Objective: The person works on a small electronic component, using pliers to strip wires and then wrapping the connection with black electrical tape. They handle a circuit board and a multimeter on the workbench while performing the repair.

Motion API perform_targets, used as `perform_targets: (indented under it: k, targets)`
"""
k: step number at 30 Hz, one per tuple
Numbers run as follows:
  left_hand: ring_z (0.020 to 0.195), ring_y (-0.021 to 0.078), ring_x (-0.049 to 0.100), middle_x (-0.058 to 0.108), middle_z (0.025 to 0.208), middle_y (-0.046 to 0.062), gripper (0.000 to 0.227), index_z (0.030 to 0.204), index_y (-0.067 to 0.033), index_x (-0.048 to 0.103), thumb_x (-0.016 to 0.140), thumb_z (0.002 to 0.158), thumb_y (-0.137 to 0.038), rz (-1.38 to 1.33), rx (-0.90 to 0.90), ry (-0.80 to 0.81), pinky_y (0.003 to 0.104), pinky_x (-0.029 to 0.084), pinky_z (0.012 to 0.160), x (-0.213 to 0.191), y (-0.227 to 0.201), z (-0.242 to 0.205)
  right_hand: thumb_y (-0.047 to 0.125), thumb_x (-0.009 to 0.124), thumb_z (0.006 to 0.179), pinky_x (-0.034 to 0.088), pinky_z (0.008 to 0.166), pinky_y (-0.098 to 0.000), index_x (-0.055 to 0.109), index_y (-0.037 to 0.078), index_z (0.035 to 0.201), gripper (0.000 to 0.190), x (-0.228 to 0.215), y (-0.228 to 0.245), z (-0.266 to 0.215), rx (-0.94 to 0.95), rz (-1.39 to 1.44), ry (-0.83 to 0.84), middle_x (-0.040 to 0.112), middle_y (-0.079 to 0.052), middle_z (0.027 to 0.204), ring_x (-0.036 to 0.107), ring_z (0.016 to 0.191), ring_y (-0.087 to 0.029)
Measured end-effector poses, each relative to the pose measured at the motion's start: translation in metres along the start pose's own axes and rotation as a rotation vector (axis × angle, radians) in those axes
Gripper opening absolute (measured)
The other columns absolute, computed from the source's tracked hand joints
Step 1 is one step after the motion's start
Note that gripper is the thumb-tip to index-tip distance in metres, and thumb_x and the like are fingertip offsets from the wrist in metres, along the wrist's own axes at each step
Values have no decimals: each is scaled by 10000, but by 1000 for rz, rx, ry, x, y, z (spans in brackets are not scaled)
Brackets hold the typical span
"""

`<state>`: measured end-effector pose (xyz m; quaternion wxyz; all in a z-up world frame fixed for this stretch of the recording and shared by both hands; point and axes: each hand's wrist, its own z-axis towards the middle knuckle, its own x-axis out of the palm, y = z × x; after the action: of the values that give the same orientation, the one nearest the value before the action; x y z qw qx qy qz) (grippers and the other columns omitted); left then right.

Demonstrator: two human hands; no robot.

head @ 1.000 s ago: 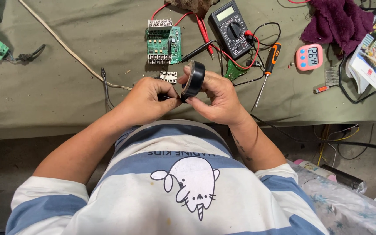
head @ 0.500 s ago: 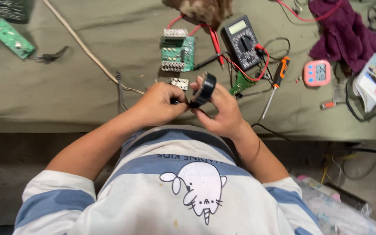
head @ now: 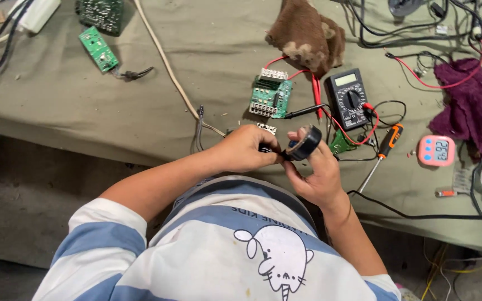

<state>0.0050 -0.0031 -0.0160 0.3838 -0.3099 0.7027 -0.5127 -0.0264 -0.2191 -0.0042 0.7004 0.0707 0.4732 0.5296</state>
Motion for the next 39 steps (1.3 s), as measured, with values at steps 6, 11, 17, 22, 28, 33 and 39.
perform_targets:
  k: [6,11,17,22,28,33,39]
  targets:
    - [801,203,750,785,787,38,101,887,-166,813,756,805,-168,-125,42,-26,334,568,779,-1,0,-3,86,835,802,533,1035,-442,611,-90,1391,654,0,-4,-2,3,-39,-7,706,-179,1240,661,1199,-360]
    - [824,260,753,767,781,86,110,861,-140,804,763,776,-197,-105,74,-17,384,562,761,-1,11,5,95,855,797,546,1021,-475,633,-110,1320,604,0,4,6,-27,-61,0,726,-201,1208,683,1151,-388]
    - [745,225,710,702,684,98,84,800,-117,785,746,755,-175,-33,42,3,368,540,721,3,22,4,76,820,817,538,1029,-466,633,-81,1350,586,7,6,0,39,57,-30,726,-201,1213,693,1153,-386]
    - [738,289,693,656,684,137,76,761,-90,749,715,725,-148,-15,76,19,391,519,707,4,18,1,71,808,817,547,1027,-443,654,-37,1350,565,9,10,-2,91,57,-42,729,-174,1212,703,1148,-360]
    - [825,340,714,710,785,130,63,790,-82,748,729,749,-127,89,133,2,399,533,747,0,-1,-3,61,805,825,603,908,-410,644,44,1404,601,5,14,-1,172,80,-71,704,-157,1226,741,1044,-322]
    - [777,338,720,738,850,113,144,940,-117,797,740,808,-107,138,174,-78,381,542,690,3,-13,-10,28,807,829,635,815,-375,585,46,1459,668,-7,8,-5,236,145,-100,703,-151,1211,768,966,-288]
    - [773,290,721,733,861,50,175,1025,-170,802,777,863,-107,167,375,-216,341,546,672,6,-8,-11,51,825,827,611,859,-386,558,30,1488,713,-12,4,-7,233,167,-125,695,-165,1231,736,1068,-307]
